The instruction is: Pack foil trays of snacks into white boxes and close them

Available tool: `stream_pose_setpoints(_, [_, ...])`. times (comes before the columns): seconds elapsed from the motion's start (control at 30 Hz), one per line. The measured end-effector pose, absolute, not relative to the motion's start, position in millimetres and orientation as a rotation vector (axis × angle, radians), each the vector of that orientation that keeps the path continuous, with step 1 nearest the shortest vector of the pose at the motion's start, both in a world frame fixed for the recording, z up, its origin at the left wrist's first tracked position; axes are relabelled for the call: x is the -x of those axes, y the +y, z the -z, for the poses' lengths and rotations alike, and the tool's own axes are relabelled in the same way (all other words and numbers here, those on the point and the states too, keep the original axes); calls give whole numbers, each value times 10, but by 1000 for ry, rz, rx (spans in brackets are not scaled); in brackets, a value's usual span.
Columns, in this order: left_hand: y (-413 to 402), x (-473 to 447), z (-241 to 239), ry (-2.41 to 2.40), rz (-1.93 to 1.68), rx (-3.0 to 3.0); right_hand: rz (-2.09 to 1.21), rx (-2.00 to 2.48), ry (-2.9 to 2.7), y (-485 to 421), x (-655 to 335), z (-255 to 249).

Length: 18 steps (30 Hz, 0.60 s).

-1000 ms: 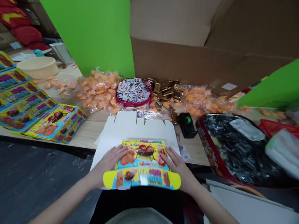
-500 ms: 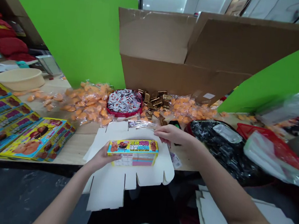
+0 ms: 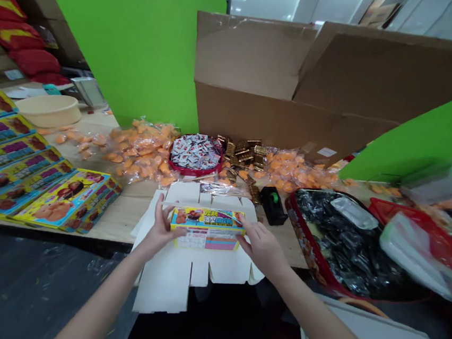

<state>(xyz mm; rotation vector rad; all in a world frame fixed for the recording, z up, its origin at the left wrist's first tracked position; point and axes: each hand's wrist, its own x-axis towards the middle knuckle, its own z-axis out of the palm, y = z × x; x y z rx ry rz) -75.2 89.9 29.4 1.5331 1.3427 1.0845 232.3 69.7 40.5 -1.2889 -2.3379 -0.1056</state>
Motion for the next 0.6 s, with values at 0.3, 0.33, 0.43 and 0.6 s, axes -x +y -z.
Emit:
stream_pose_setpoints(0.3, [1238,878,-1331,1641,-270,-2025,149,1270,-2294,803,-2262,-369])
stream_pose_setpoints(0.33, [1228,845,-1321,1651,-251,-1994,161,1266,-2287,796,-2257,-371])
stream_pose_setpoints(0.43, [1183,826,-1221,1658,-209,-1935,190,1264,-2275,759,-2246,-354])
stream_pose_setpoints(0.6, [1279,926,-1243,1566,-101,-1856,111,1305,-2276,738,-2246,-334])
